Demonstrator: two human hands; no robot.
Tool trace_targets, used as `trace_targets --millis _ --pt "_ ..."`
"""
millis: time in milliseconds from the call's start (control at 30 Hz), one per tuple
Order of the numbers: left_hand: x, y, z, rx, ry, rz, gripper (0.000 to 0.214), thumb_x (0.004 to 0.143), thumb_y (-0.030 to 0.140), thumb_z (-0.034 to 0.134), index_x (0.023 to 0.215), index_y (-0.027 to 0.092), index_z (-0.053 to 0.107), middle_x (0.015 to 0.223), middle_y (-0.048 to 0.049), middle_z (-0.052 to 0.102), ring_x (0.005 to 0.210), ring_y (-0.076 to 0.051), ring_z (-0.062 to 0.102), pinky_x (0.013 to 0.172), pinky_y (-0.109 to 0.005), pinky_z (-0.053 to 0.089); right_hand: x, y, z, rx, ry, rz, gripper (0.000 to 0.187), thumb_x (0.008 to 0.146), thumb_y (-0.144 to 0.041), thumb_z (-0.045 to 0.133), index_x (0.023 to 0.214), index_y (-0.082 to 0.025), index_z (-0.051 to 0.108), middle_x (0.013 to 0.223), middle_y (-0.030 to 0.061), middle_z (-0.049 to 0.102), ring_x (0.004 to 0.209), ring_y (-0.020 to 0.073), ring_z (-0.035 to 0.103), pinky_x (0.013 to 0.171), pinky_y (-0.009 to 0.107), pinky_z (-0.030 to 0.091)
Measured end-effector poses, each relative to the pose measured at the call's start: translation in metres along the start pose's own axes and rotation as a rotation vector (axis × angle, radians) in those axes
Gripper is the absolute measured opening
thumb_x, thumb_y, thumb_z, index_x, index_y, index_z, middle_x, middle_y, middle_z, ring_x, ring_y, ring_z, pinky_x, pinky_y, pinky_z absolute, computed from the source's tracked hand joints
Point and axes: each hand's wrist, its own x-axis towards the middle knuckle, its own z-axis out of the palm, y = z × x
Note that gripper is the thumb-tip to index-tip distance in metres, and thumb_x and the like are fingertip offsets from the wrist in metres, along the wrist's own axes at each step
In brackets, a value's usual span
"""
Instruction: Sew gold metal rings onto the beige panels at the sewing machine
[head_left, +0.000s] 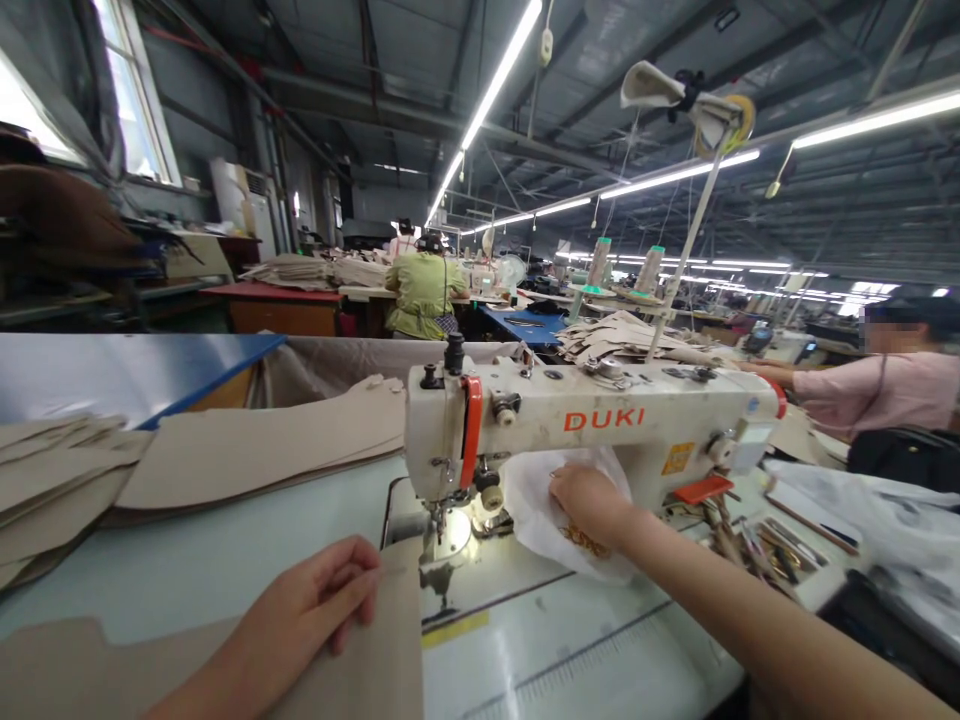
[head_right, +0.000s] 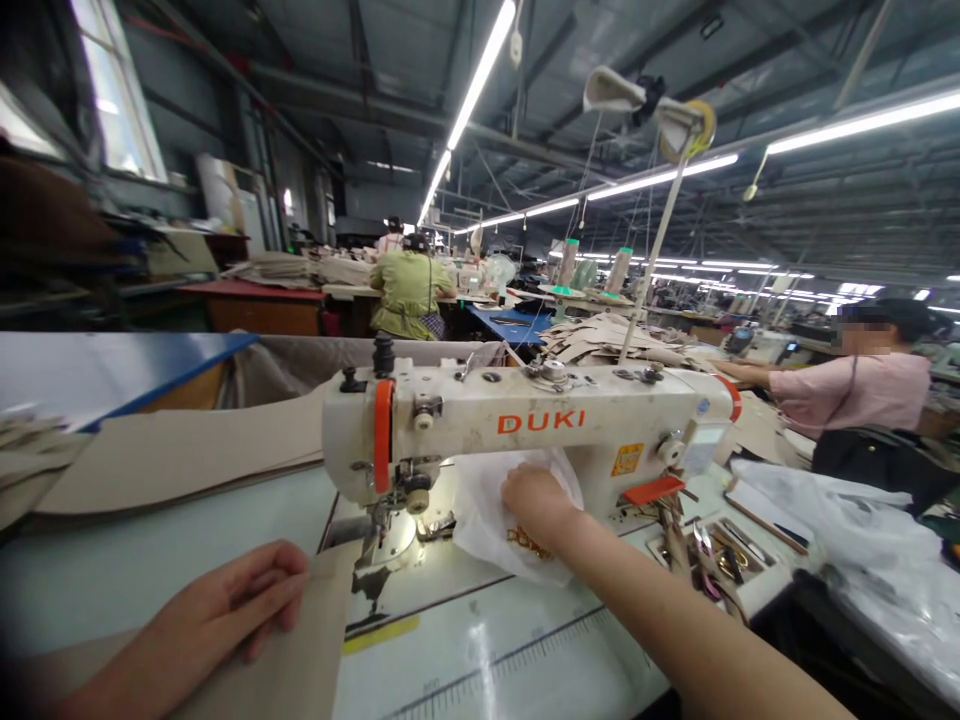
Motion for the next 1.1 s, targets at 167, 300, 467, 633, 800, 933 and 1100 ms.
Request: trace_targets --millis 167,300,467,633,800,933,1100 --pt "0.002 0.000 0.001 0.005 -0.006 -0.010 0.034 0.074 0.054 0.049 0.074 0.020 0.052 0.059 0.0038 0.058 0.044 -0.011 0.046 0.047 -0.021 0.039 0.004 0.002 0.001 0.036 -0.004 0.006 0.023 0.077 0.000 0.049 0.083 -0.007 0.069 0.089 0.0177 0.069 0.090 0.0259 0.061 0.079 0.030 0.043" --pt "0.002 0.001 0.000 -0.034 -0.009 -0.006 0.033 0.072 0.053 0.052 0.073 0.020 0.052 0.058 0.0035 0.059 0.043 -0.010 0.045 0.045 -0.021 0.038 0.001 0.003 -0.006 0.162 0.067 0.054 0.021 0.074 -0.002 0.051 0.076 -0.012 0.069 0.085 0.0147 0.070 0.084 0.0249 0.064 0.077 0.031 0.044" --pt "0.002 0.000 -0.001 -0.080 0.003 0.030 0.030 0.073 0.050 0.055 0.072 0.020 0.055 0.060 0.0020 0.062 0.044 -0.011 0.047 0.046 -0.021 0.039 -0.014 -0.005 -0.014 0.442 0.253 0.101 0.022 0.077 -0.006 0.048 0.086 -0.015 0.066 0.086 0.0083 0.071 0.078 0.0191 0.066 0.071 0.028 0.048" --pt "0.000 -0.001 0.000 -0.144 0.018 0.042 0.028 0.070 0.047 0.059 0.072 0.019 0.059 0.059 0.0015 0.062 0.047 -0.012 0.050 0.047 -0.022 0.041 -0.031 -0.025 -0.018 0.758 0.366 0.058 0.013 0.081 -0.018 0.049 0.086 -0.015 0.060 0.081 0.0062 0.069 0.072 0.0154 0.065 0.064 0.025 0.051" --pt "-0.004 0.005 0.000 -0.191 0.050 0.046 0.022 0.068 0.041 0.060 0.071 0.019 0.061 0.057 0.0038 0.059 0.049 -0.011 0.049 0.050 -0.021 0.042 -0.045 -0.059 -0.035 1.126 0.442 -0.060 0.004 0.077 -0.019 0.058 0.078 -0.018 0.062 0.077 0.0036 0.066 0.068 0.0144 0.062 0.065 0.026 0.050" --pt "-0.009 0.006 0.001 -0.247 0.055 0.048 0.019 0.067 0.036 0.060 0.072 0.017 0.060 0.058 0.0036 0.060 0.050 -0.011 0.049 0.051 -0.022 0.041 -0.046 -0.087 -0.040 1.173 0.409 -0.098 0.005 0.077 -0.020 0.060 0.076 -0.019 0.064 0.075 0.0036 0.067 0.068 0.0152 0.062 0.064 0.026 0.049" --pt "-0.019 0.007 0.009 -0.292 0.107 0.086 0.017 0.072 0.033 0.058 0.074 0.016 0.058 0.062 0.0013 0.061 0.051 -0.011 0.051 0.050 -0.022 0.041 -0.038 -0.120 -0.020 1.231 0.333 -0.101 0.006 0.076 -0.022 0.062 0.073 -0.020 0.066 0.073 0.0028 0.066 0.066 0.0155 0.061 0.062 0.025 0.048"
